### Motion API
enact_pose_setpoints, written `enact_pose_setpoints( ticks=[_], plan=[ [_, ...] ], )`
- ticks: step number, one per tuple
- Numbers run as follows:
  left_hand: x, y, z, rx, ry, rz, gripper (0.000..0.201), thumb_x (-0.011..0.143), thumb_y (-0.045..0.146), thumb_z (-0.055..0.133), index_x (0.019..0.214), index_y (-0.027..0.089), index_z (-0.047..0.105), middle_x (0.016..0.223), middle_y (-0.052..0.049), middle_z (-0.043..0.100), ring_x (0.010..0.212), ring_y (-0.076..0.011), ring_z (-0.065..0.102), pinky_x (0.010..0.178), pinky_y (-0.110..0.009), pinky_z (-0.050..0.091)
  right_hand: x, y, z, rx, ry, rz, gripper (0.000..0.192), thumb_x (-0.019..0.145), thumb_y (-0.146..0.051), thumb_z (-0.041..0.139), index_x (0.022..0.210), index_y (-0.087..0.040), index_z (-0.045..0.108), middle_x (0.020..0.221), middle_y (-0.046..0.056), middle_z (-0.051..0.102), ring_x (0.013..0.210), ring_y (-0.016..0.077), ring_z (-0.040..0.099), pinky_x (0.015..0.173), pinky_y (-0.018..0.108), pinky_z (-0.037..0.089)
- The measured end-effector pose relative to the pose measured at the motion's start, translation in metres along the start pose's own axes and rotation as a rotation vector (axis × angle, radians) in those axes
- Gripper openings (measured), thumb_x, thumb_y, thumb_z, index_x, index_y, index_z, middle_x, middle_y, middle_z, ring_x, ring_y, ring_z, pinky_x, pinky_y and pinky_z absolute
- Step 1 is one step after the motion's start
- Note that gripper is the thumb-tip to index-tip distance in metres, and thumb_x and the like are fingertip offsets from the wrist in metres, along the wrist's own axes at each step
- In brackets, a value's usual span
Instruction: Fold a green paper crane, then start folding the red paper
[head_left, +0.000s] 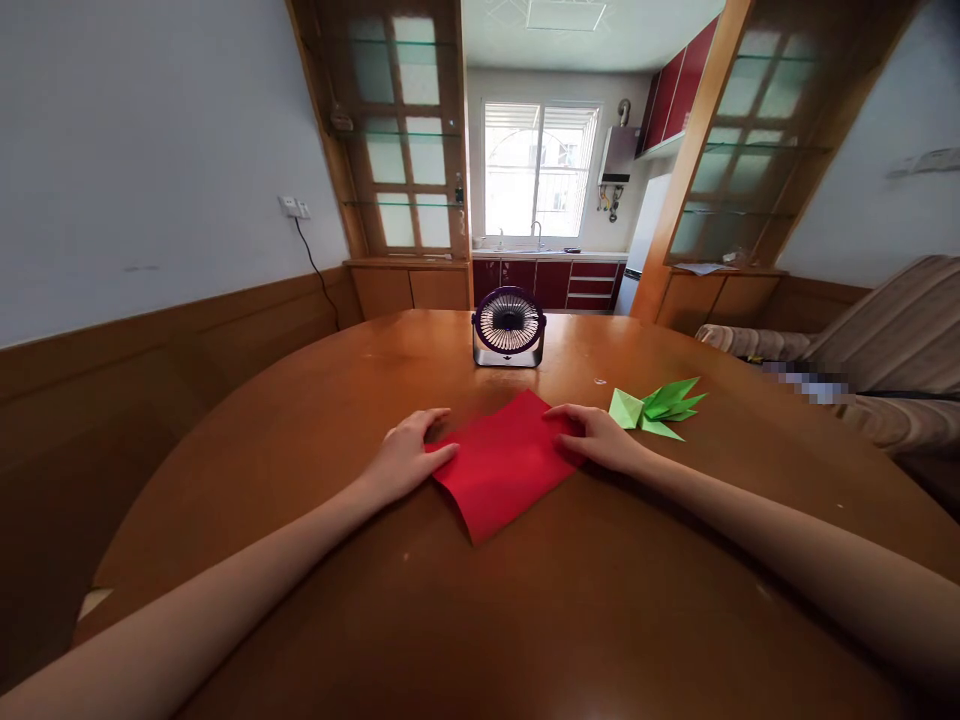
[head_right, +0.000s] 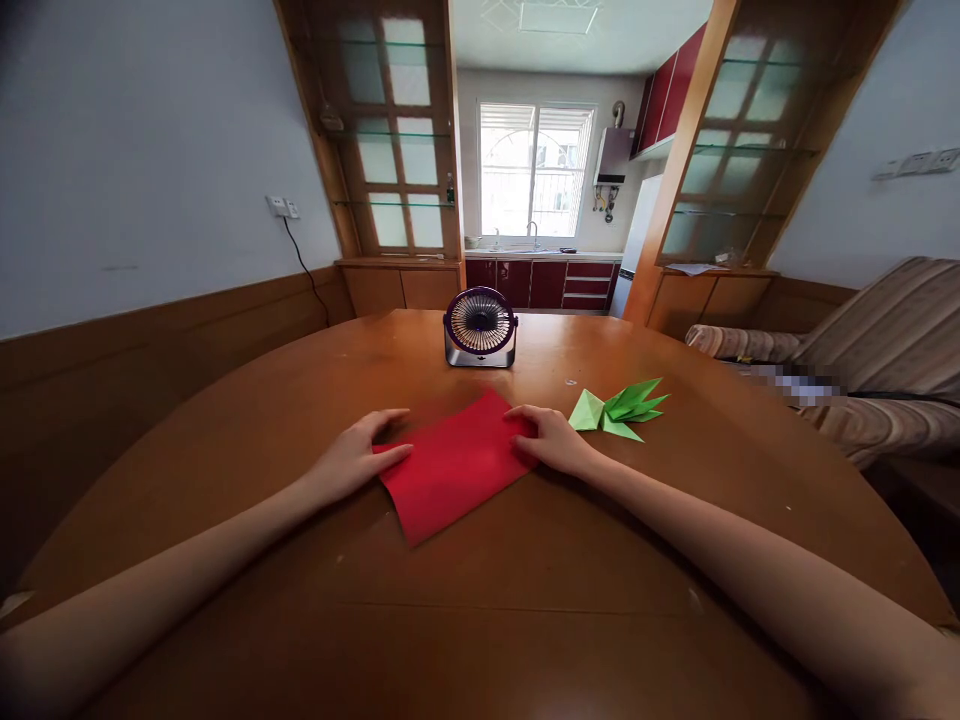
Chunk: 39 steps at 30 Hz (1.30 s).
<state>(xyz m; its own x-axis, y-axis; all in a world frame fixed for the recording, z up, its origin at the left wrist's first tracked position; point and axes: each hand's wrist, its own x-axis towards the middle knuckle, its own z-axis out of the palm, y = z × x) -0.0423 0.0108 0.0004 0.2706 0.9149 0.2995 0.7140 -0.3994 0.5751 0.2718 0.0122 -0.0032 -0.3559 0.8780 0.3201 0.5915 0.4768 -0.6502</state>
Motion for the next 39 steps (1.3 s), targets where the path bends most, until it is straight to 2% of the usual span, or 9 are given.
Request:
enact_pose_setpoints(
  ticks=[7, 11, 14, 17, 22, 29, 33, 36, 39],
  plan=[
    [-0.007, 0.025, 0.005, 0.271, -0.07, 0.143, 0.044, 0.084, 0.039, 0.054, 0.121, 0.017, 0.061, 0.121, -0.011, 0.065, 0.11, -0.0287, 0.059, 0.095, -0.041, 0.045, -0.005, -0.01, 0.005, -0.186, 0.015, -0.075, 0.032, 0.08, -0.016, 0.059, 0.112, -0.016, 0.064, 0.108, 0.009, 0.065, 0.096, 0.0232, 0.062, 0.089, 0.039, 0.048],
    [-0.002, 0.036, 0.005, 0.276, -0.097, 0.16, 0.044, 0.081, 0.035, 0.055, 0.121, 0.016, 0.061, 0.121, -0.012, 0.064, 0.11, -0.0289, 0.059, 0.095, -0.04, 0.044, -0.009, -0.012, 0.008, -0.337, 0.032, -0.078, 0.032, 0.083, -0.018, 0.057, 0.114, -0.016, 0.064, 0.109, 0.012, 0.057, 0.098, 0.0242, 0.059, 0.091, 0.041, 0.048],
    [0.014, 0.037, 0.002, 0.178, -0.143, 0.067, 0.055, 0.077, 0.039, 0.06, 0.127, 0.015, 0.056, 0.116, -0.011, 0.065, 0.104, -0.0272, 0.061, 0.086, -0.035, 0.046, -0.009, -0.01, 0.01, -0.371, 0.039, -0.104, 0.03, 0.084, -0.019, 0.057, 0.113, -0.017, 0.066, 0.116, 0.013, 0.054, 0.108, 0.0265, 0.054, 0.098, 0.044, 0.043],
    [0.038, 0.035, -0.002, 0.0, -0.324, -0.08, 0.07, 0.07, 0.045, 0.067, 0.13, 0.011, 0.053, 0.096, -0.008, 0.068, 0.081, -0.0216, 0.064, 0.066, -0.027, 0.045, -0.009, -0.008, 0.01, -0.381, 0.027, -0.123, 0.029, 0.085, -0.021, 0.057, 0.113, -0.018, 0.066, 0.119, 0.013, 0.054, 0.111, 0.0274, 0.053, 0.099, 0.046, 0.041],
    [0.064, 0.038, 0.001, -0.341, -0.595, -0.249, 0.055, 0.069, 0.041, 0.069, 0.116, 0.012, 0.062, 0.064, 0.001, 0.059, 0.046, -0.0095, 0.046, 0.045, -0.024, 0.03, -0.008, -0.008, 0.01, -0.363, 0.004, -0.194, 0.028, 0.086, -0.02, 0.056, 0.113, -0.018, 0.066, 0.118, 0.012, 0.057, 0.111, 0.0257, 0.053, 0.102, 0.046, 0.039],
    [0.066, 0.045, 0.019, -0.5, -0.442, -0.282, 0.035, 0.06, 0.02, 0.075, 0.091, 0.012, 0.064, 0.059, 0.005, 0.056, 0.046, -0.0075, 0.046, 0.044, -0.021, 0.03, -0.009, -0.012, 0.009, -0.38, -0.011, -0.183, 0.029, 0.086, -0.019, 0.057, 0.113, -0.017, 0.065, 0.125, 0.014, 0.055, 0.116, 0.0274, 0.052, 0.101, 0.047, 0.039],
    [0.068, 0.044, 0.021, -0.541, -0.412, -0.264, 0.028, 0.06, 0.02, 0.075, 0.082, 0.014, 0.06, 0.063, 0.005, 0.058, 0.051, -0.0086, 0.051, 0.048, -0.02, 0.034, -0.002, -0.014, 0.005, -0.364, 0.023, -0.159, 0.032, 0.084, -0.02, 0.059, 0.115, -0.014, 0.063, 0.13, 0.016, 0.053, 0.12, 0.0287, 0.051, 0.104, 0.046, 0.038],
    [0.068, 0.044, 0.021, -0.562, -0.41, -0.243, 0.026, 0.06, 0.021, 0.077, 0.078, 0.015, 0.059, 0.061, 0.005, 0.057, 0.05, -0.008, 0.05, 0.048, -0.02, 0.033, 0.012, -0.017, 0.002, -0.224, 0.092, -0.099, 0.035, 0.085, -0.025, 0.06, 0.119, -0.015, 0.06, 0.124, 0.014, 0.058, 0.114, 0.0258, 0.055, 0.101, 0.042, 0.041],
    [0.067, 0.045, 0.02, -0.57, -0.407, -0.204, 0.026, 0.059, 0.021, 0.078, 0.076, 0.015, 0.059, 0.06, 0.005, 0.057, 0.049, -0.0071, 0.048, 0.048, -0.02, 0.032, 0.031, -0.021, 0.001, 0.033, 0.151, 0.107, 0.036, 0.085, -0.034, 0.063, 0.116, -0.015, 0.062, 0.114, 0.013, 0.064, 0.102, 0.0237, 0.06, 0.09, 0.038, 0.046]
  ],
)
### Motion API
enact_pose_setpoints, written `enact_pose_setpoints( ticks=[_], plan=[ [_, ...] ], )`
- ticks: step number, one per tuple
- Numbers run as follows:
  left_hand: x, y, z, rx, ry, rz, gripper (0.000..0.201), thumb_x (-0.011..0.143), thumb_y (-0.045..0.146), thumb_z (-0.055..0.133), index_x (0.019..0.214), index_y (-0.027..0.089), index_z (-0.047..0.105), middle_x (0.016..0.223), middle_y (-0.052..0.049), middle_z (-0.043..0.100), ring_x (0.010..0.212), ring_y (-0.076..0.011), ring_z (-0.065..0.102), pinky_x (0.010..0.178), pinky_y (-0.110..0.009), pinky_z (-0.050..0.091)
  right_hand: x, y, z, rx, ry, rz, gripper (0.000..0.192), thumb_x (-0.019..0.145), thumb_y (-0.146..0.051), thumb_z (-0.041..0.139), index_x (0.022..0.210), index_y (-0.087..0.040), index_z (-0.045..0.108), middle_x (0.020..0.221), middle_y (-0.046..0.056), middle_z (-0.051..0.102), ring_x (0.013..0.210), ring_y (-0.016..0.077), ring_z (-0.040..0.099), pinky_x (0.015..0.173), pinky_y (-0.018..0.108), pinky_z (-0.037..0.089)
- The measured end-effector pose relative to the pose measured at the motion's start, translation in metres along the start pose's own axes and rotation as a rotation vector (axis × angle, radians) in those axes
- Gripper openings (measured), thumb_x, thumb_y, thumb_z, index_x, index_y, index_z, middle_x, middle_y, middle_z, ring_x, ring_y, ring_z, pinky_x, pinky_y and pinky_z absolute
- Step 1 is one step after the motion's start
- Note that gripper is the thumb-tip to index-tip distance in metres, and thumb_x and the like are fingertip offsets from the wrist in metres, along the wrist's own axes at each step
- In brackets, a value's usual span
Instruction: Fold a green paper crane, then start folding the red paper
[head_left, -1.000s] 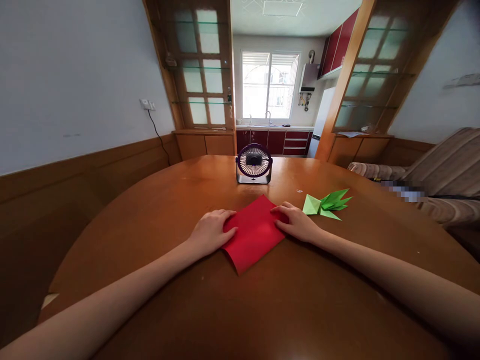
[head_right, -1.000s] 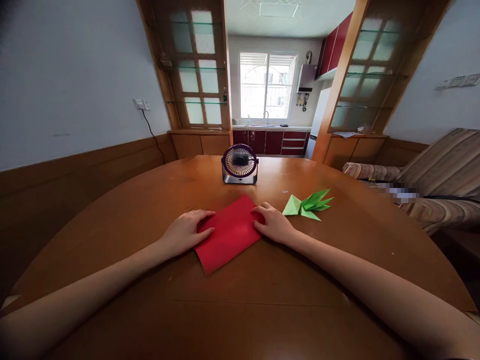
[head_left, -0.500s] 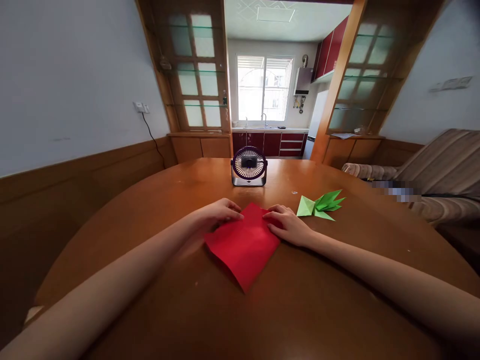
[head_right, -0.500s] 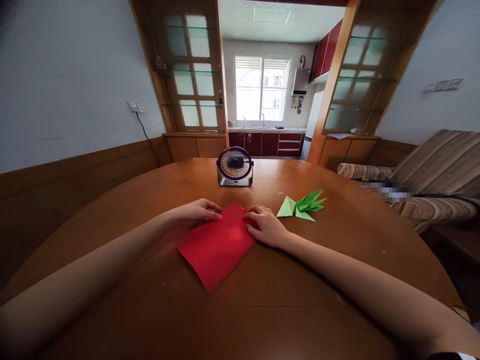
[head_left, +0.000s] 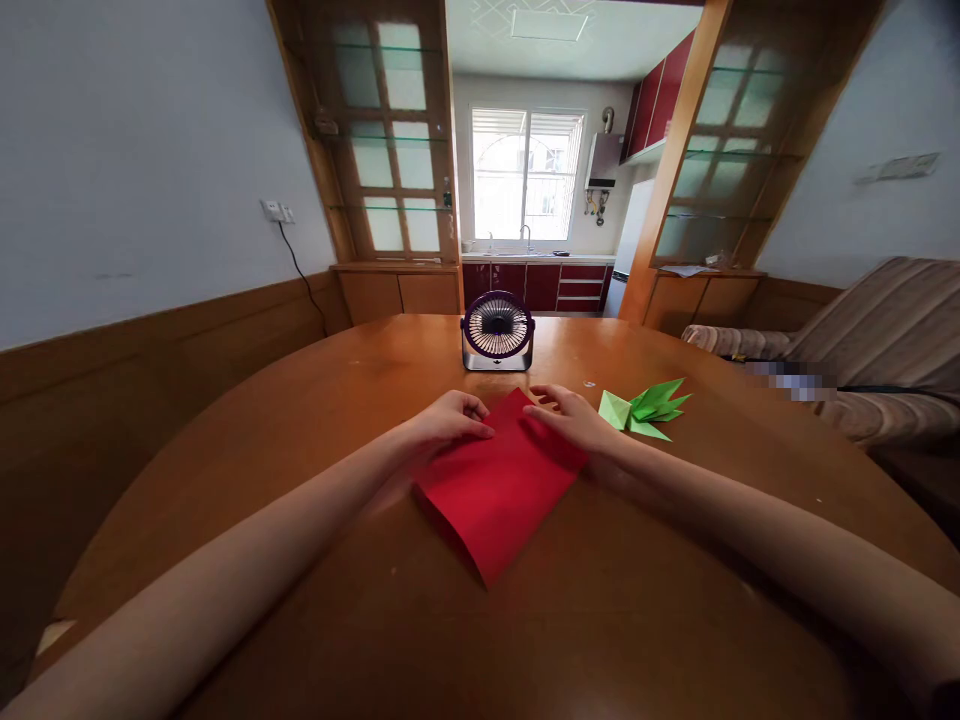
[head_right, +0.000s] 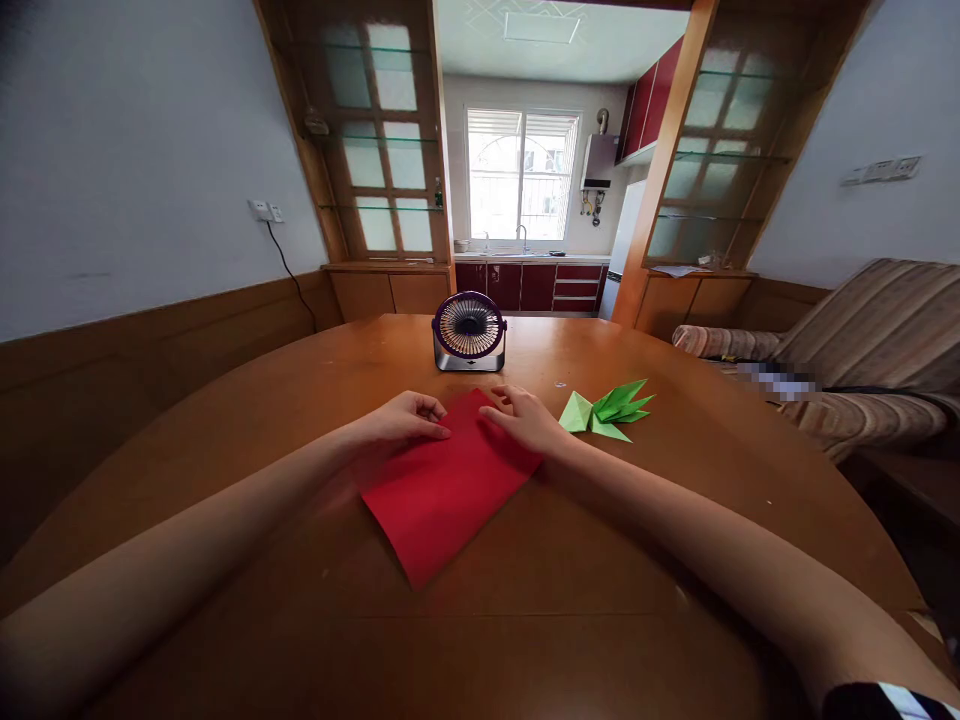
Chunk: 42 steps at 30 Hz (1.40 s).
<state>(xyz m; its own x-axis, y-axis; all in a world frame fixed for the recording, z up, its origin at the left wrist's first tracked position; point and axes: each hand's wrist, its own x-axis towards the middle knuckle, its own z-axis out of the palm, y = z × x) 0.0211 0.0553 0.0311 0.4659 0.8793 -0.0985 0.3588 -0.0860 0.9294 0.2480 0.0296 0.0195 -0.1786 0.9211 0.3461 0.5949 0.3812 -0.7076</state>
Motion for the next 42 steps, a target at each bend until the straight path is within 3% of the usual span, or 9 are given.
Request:
enact_pose_setpoints(
  ticks=[5, 11, 16, 26, 33, 42],
  plan=[
    [0.0, -0.002, 0.002, -0.039, -0.01, 0.027, 0.027, 0.057, 0.023, 0.08, 0.072, 0.015, 0.059, 0.062, 0.003, 0.059, 0.054, -0.0085, 0.052, 0.049, -0.019, 0.036, 0.016, -0.002, 0.008, 0.526, -0.089, 0.252, 0.022, 0.076, -0.035, 0.071, 0.085, -0.015, 0.068, 0.076, 0.004, 0.067, 0.065, 0.014, 0.058, 0.061, 0.027, 0.044],
    [-0.002, -0.002, 0.002, 0.025, -0.048, -0.028, 0.028, 0.06, 0.031, 0.08, 0.074, 0.016, 0.061, 0.061, 0.004, 0.058, 0.047, -0.0067, 0.047, 0.042, -0.019, 0.03, 0.005, -0.001, 0.009, 0.751, -0.072, 0.335, 0.028, 0.063, -0.032, 0.08, 0.082, -0.016, 0.067, 0.07, 0.003, 0.067, 0.058, 0.0113, 0.056, 0.054, 0.025, 0.041],
    [-0.002, -0.001, 0.0, 0.05, -0.108, -0.011, 0.031, 0.064, 0.04, 0.078, 0.073, 0.014, 0.064, 0.057, 0.003, 0.055, 0.044, -0.0056, 0.042, 0.04, -0.019, 0.026, 0.002, -0.005, 0.007, 0.744, -0.049, 0.381, 0.025, 0.064, -0.03, 0.079, 0.082, -0.016, 0.069, 0.072, 0.003, 0.068, 0.059, 0.011, 0.056, 0.054, 0.024, 0.039],
    [0.003, -0.007, -0.005, 0.123, -0.117, -0.001, 0.035, 0.067, 0.049, 0.075, 0.073, 0.016, 0.064, 0.054, 0.004, 0.05, 0.039, -0.0058, 0.036, 0.037, -0.021, 0.021, 0.002, -0.008, 0.007, 0.694, -0.027, 0.379, 0.014, 0.072, -0.027, 0.07, 0.079, -0.016, 0.069, 0.073, 0.004, 0.067, 0.059, 0.0117, 0.055, 0.053, 0.024, 0.039],
    [0.001, -0.002, -0.002, 0.155, -0.107, 0.006, 0.034, 0.066, 0.048, 0.075, 0.072, 0.016, 0.063, 0.055, 0.004, 0.05, 0.041, -0.0064, 0.037, 0.04, -0.021, 0.023, 0.001, -0.008, 0.007, 0.649, -0.016, 0.365, 0.017, 0.073, -0.032, 0.068, 0.079, -0.016, 0.067, 0.071, 0.004, 0.065, 0.059, 0.0124, 0.054, 0.052, 0.023, 0.038],
    [-0.01, 0.012, -0.019, 0.184, -0.253, -0.049, 0.037, 0.063, 0.048, 0.08, 0.063, 0.017, 0.059, 0.054, 0.004, 0.049, 0.044, -0.0071, 0.039, 0.042, -0.022, 0.025, 0.002, -0.005, 0.005, 0.642, 0.101, 0.349, 0.018, 0.074, -0.034, 0.065, 0.08, -0.018, 0.063, 0.065, 0.001, 0.062, 0.055, 0.0132, 0.054, 0.056, 0.026, 0.04]
  ],
)
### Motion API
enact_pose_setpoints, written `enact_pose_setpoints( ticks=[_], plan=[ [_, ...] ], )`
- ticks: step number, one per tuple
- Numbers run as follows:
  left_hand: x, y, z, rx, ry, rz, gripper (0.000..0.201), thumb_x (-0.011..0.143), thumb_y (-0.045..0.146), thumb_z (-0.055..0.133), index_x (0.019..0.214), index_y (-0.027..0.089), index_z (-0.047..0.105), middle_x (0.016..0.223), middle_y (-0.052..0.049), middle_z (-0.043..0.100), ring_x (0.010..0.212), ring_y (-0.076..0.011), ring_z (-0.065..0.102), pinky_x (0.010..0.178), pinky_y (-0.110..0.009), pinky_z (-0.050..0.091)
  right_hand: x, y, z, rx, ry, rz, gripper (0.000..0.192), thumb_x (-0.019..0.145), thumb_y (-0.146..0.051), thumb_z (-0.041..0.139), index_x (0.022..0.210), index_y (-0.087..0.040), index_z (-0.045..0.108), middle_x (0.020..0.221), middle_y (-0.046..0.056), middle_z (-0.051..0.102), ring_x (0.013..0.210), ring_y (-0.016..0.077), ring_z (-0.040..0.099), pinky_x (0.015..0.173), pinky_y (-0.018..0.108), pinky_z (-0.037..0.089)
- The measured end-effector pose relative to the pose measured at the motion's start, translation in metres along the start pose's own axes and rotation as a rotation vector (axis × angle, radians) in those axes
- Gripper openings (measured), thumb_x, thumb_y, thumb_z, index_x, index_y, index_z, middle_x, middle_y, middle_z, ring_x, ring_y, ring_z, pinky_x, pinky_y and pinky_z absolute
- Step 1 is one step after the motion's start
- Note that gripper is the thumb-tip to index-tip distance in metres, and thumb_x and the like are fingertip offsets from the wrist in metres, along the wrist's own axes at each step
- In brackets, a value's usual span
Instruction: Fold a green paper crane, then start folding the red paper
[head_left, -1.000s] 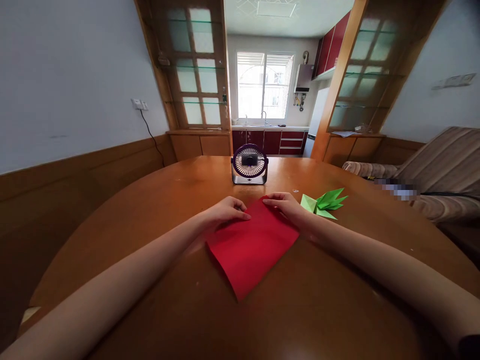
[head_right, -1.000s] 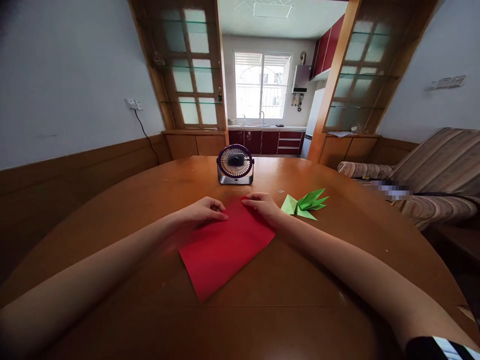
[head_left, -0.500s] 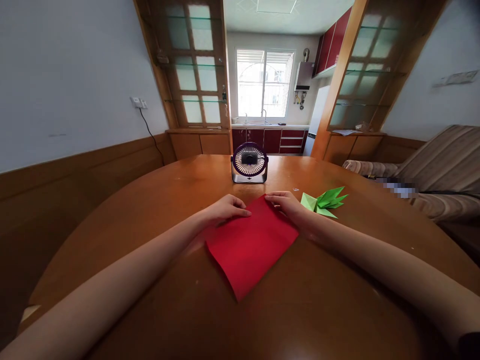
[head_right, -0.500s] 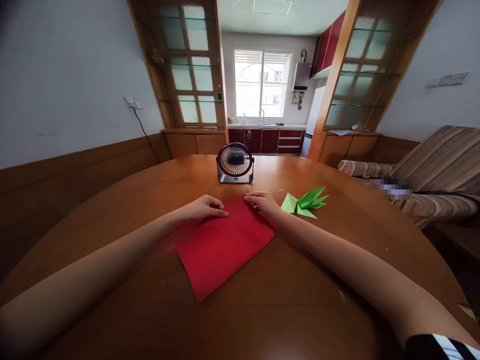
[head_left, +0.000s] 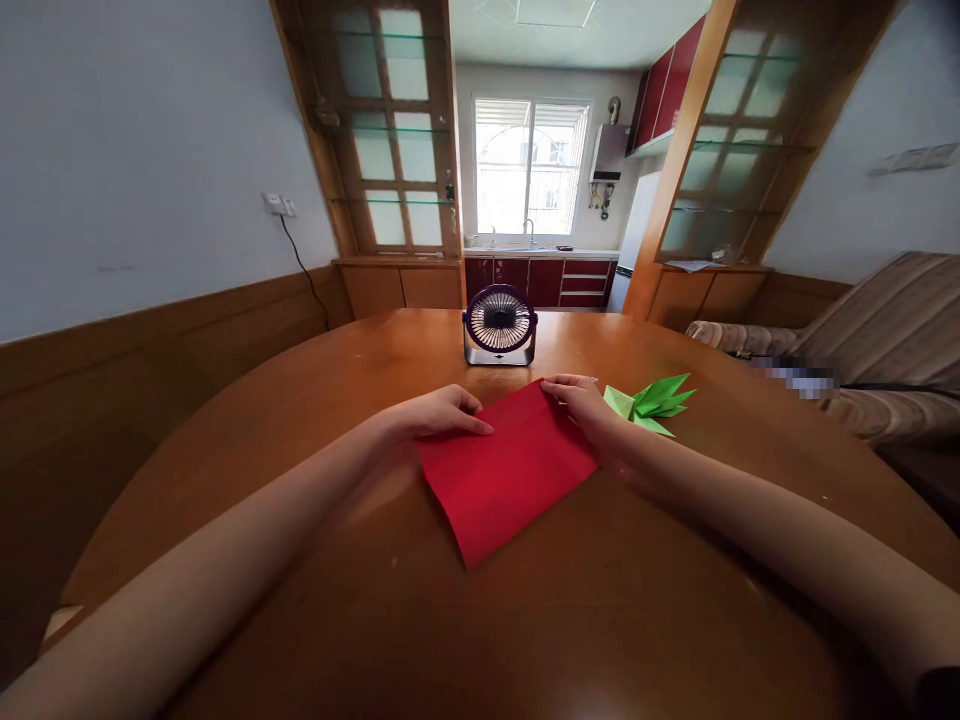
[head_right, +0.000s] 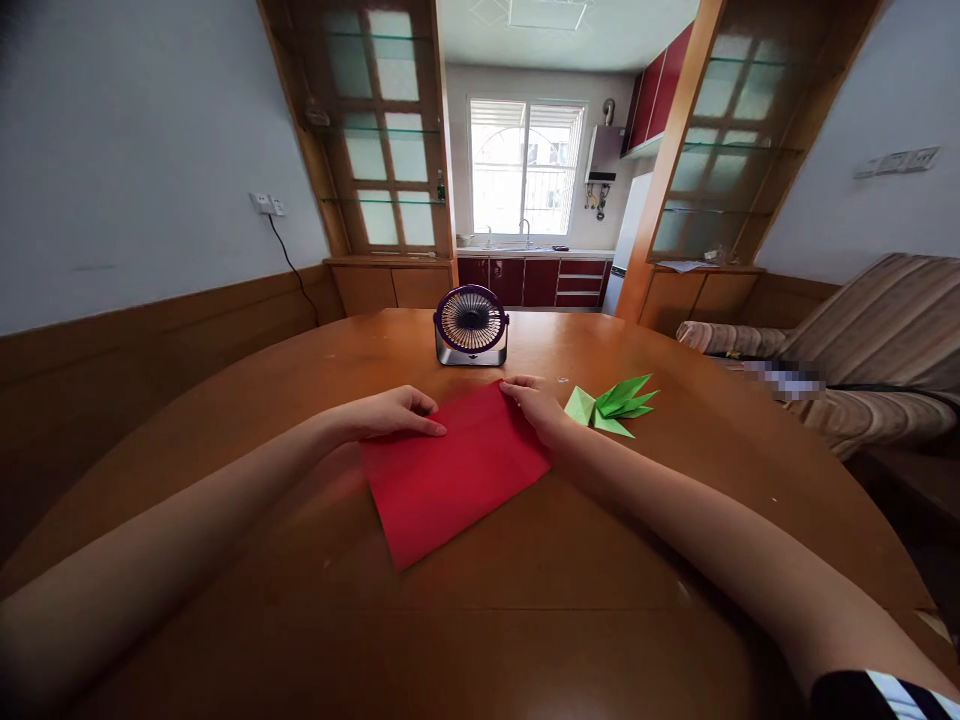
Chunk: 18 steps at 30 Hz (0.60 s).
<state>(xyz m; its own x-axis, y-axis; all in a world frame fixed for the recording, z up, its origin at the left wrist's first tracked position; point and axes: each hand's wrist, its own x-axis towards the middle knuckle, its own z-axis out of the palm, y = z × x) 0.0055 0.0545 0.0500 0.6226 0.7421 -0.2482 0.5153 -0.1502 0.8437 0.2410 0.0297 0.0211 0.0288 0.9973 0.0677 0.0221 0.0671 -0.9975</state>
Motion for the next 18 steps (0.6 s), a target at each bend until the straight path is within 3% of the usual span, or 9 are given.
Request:
enact_pose_setpoints(
  ticks=[5, 11, 18],
  plan=[
    [-0.009, 0.002, -0.018, 0.128, -0.017, 0.008, 0.035, 0.062, 0.042, 0.081, 0.055, 0.017, 0.057, 0.05, 0.004, 0.044, 0.043, -0.0059, 0.034, 0.041, -0.021, 0.021, 0.003, 0.004, -0.003, -0.034, 0.038, -0.039, 0.02, 0.073, -0.037, 0.064, 0.079, -0.018, 0.061, 0.062, 0.0, 0.061, 0.054, 0.014, 0.053, 0.056, 0.027, 0.04],
    [-0.012, -0.009, -0.036, 0.075, -0.109, -0.093, 0.03, 0.055, 0.037, 0.085, 0.068, 0.017, 0.068, 0.058, 0.001, 0.056, 0.051, -0.0111, 0.051, 0.045, -0.021, 0.041, 0.011, 0.013, -0.008, -0.145, 0.065, -0.099, 0.022, 0.076, -0.038, 0.059, 0.081, -0.017, 0.062, 0.066, 0.003, 0.064, 0.056, 0.015, 0.055, 0.055, 0.027, 0.042],
    [-0.009, -0.015, -0.045, 0.119, -0.062, -0.159, 0.031, 0.05, 0.035, 0.087, 0.063, 0.017, 0.066, 0.054, 0.001, 0.055, 0.05, -0.0121, 0.052, 0.049, -0.025, 0.05, 0.023, 0.027, -0.01, -0.454, 0.065, -0.234, 0.022, 0.083, -0.031, 0.05, 0.08, -0.016, 0.065, 0.074, 0.005, 0.067, 0.065, 0.0161, 0.058, 0.059, 0.026, 0.042]
  ],
)
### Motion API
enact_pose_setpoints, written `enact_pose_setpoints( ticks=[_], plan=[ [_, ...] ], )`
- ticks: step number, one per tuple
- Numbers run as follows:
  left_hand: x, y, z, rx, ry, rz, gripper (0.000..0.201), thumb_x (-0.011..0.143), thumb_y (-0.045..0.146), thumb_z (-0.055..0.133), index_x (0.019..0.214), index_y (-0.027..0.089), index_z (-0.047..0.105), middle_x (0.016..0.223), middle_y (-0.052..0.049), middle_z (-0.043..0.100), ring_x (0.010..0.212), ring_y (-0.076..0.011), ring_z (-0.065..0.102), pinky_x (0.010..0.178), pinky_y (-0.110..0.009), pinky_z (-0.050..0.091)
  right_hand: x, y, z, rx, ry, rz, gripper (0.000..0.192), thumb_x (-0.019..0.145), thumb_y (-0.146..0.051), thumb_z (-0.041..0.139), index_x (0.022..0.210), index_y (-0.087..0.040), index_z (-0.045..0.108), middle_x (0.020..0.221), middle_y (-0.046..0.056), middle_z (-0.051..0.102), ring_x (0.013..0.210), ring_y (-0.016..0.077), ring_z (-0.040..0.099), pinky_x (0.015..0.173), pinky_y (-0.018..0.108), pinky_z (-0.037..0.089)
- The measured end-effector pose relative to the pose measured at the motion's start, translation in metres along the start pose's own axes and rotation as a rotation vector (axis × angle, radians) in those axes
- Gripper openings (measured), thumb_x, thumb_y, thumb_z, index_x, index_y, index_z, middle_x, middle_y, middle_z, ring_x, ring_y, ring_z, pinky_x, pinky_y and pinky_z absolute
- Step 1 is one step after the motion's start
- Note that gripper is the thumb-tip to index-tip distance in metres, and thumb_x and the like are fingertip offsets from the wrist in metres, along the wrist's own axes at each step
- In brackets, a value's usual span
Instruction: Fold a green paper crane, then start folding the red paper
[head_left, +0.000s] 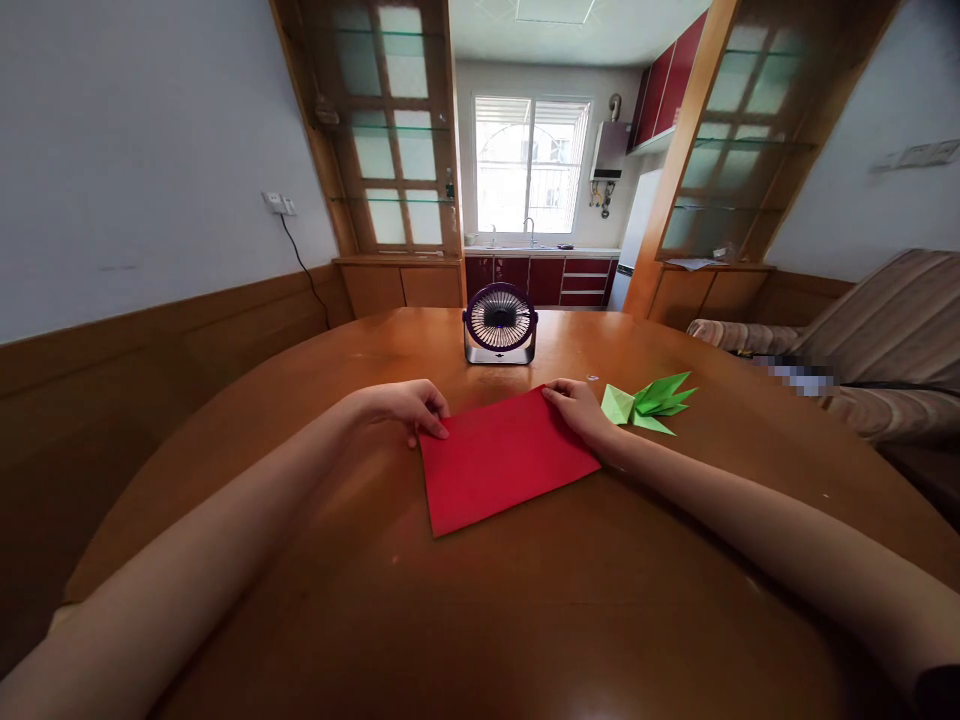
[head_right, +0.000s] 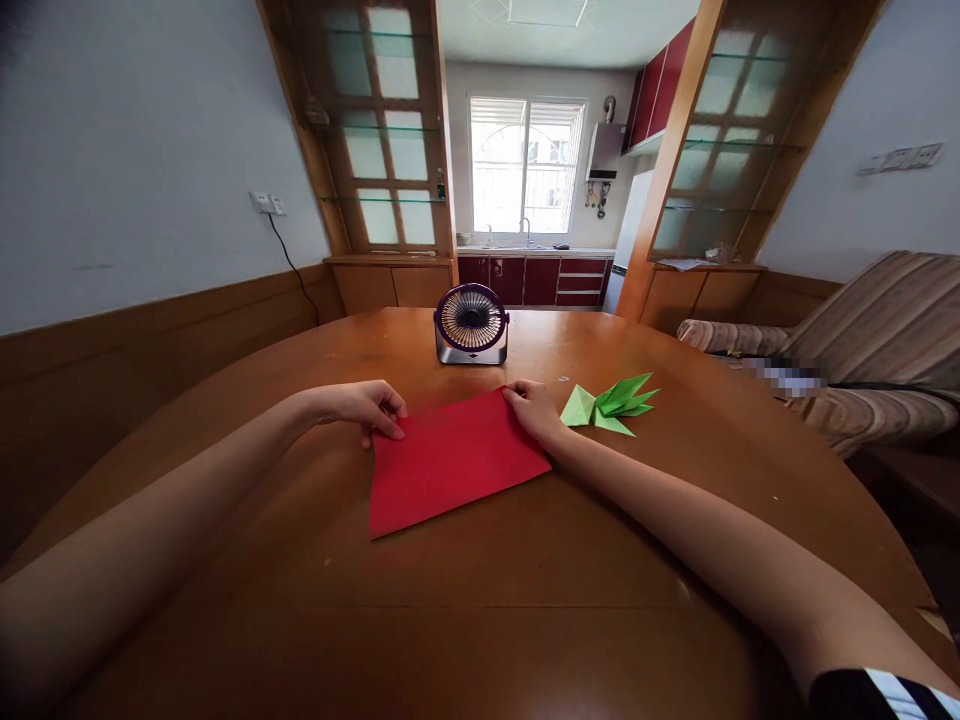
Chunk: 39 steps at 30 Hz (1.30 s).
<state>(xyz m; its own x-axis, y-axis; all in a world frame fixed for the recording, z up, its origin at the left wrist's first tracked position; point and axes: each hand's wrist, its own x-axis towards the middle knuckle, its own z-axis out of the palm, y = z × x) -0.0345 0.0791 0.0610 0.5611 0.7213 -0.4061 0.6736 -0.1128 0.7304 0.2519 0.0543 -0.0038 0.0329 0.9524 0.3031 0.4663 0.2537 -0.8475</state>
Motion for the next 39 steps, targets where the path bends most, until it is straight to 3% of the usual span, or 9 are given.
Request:
enact_pose_setpoints(
  ticks=[6, 11, 14, 17, 25, 28, 31, 35, 39],
  plan=[
    [0.003, 0.002, 0.001, 0.298, 0.195, -0.008, 0.018, 0.058, 0.028, 0.075, 0.064, 0.016, 0.063, 0.058, -0.001, 0.061, 0.054, -0.0154, 0.059, 0.048, -0.023, 0.046, -0.008, -0.004, 0.0, -0.366, -0.027, -0.198, 0.019, 0.088, -0.019, 0.048, 0.088, -0.015, 0.066, 0.09, 0.008, 0.065, 0.082, 0.0183, 0.058, 0.078, 0.03, 0.042],
    [0.004, 0.009, 0.011, 0.576, 0.393, 0.01, 0.01, 0.056, 0.015, 0.069, 0.058, 0.017, 0.06, 0.059, 0.0, 0.058, 0.064, -0.0169, 0.059, 0.057, -0.022, 0.043, -0.017, -0.005, 0.004, -0.604, -0.077, -0.27, 0.018, 0.093, -0.019, 0.046, 0.092, -0.015, 0.063, 0.098, 0.01, 0.061, 0.082, 0.0186, 0.058, 0.07, 0.027, 0.04],
    [0.005, 0.017, 0.027, 0.717, 0.508, 0.053, 0.024, 0.055, 0.009, 0.068, 0.077, 0.018, 0.066, 0.085, -0.005, 0.064, 0.088, -0.0238, 0.059, 0.073, -0.028, 0.044, -0.018, -0.005, 0.005, -0.702, -0.091, -0.287, 0.018, 0.094, -0.02, 0.045, 0.093, -0.016, 0.062, 0.099, 0.01, 0.061, 0.083, 0.0194, 0.059, 0.066, 0.027, 0.038],
    [0.008, 0.024, 0.053, 0.849, 0.57, 0.163, 0.025, 0.073, 0.009, 0.058, 0.096, 0.015, 0.066, 0.107, -0.014, 0.061, 0.104, -0.0296, 0.056, 0.086, -0.037, 0.042, -0.018, -0.006, 0.005, -0.761, -0.094, -0.297, 0.019, 0.095, -0.02, 0.044, 0.094, -0.016, 0.062, 0.099, 0.01, 0.061, 0.085, 0.0197, 0.059, 0.065, 0.026, 0.038],
    [0.026, 0.019, 0.103, 0.87, 0.566, 0.398, 0.033, 0.094, 0.02, 0.039, 0.115, 0.012, 0.064, 0.124, -0.016, 0.06, 0.115, -0.0275, 0.056, 0.097, -0.039, 0.043, -0.018, -0.007, 0.005, -0.811, -0.098, -0.31, 0.019, 0.094, -0.019, 0.043, 0.094, -0.015, 0.062, 0.098, 0.01, 0.062, 0.086, 0.0192, 0.059, 0.067, 0.026, 0.04],
    [0.028, 0.011, 0.109, 0.796, 0.593, 0.373, 0.041, 0.097, 0.027, 0.035, 0.128, 0.011, 0.057, 0.136, -0.016, 0.054, 0.126, -0.0273, 0.049, 0.105, -0.039, 0.038, -0.017, -0.005, 0.005, -0.808, -0.102, -0.318, 0.021, 0.094, -0.018, 0.043, 0.095, -0.014, 0.063, 0.097, 0.011, 0.062, 0.085, 0.0193, 0.06, 0.069, 0.027, 0.043],
    [0.027, 0.005, 0.112, 0.802, 0.569, 0.343, 0.047, 0.098, 0.032, 0.033, 0.137, 0.01, 0.048, 0.146, -0.016, 0.043, 0.135, -0.027, 0.04, 0.113, -0.04, 0.029, -0.018, -0.008, 0.003, -0.802, -0.082, -0.352, 0.027, 0.091, -0.015, 0.045, 0.114, -0.012, 0.059, 0.108, 0.014, 0.06, 0.096, 0.0231, 0.059, 0.081, 0.032, 0.046],
    [0.027, 0.0, 0.115, 0.845, 0.53, 0.334, 0.056, 0.099, 0.039, 0.028, 0.144, 0.008, 0.038, 0.153, -0.016, 0.031, 0.142, -0.0261, 0.028, 0.118, -0.04, 0.02, -0.027, -0.021, 0.004, -0.779, -0.024, -0.562, 0.052, 0.087, -0.013, 0.047, 0.138, -0.013, 0.041, 0.133, 0.018, 0.048, 0.12, 0.0307, 0.049, 0.1, 0.047, 0.042],
    [0.029, -0.002, 0.115, 0.892, 0.5, 0.313, 0.06, 0.099, 0.041, 0.022, 0.147, 0.007, 0.032, 0.154, -0.015, 0.026, 0.145, -0.0246, 0.022, 0.118, -0.04, 0.017, -0.044, -0.03, 0.012, -0.725, -0.172, -0.657, 0.051, 0.088, -0.016, 0.045, 0.139, -0.011, 0.043, 0.14, 0.018, 0.046, 0.128, 0.0287, 0.046, 0.107, 0.046, 0.041]
  ],
)
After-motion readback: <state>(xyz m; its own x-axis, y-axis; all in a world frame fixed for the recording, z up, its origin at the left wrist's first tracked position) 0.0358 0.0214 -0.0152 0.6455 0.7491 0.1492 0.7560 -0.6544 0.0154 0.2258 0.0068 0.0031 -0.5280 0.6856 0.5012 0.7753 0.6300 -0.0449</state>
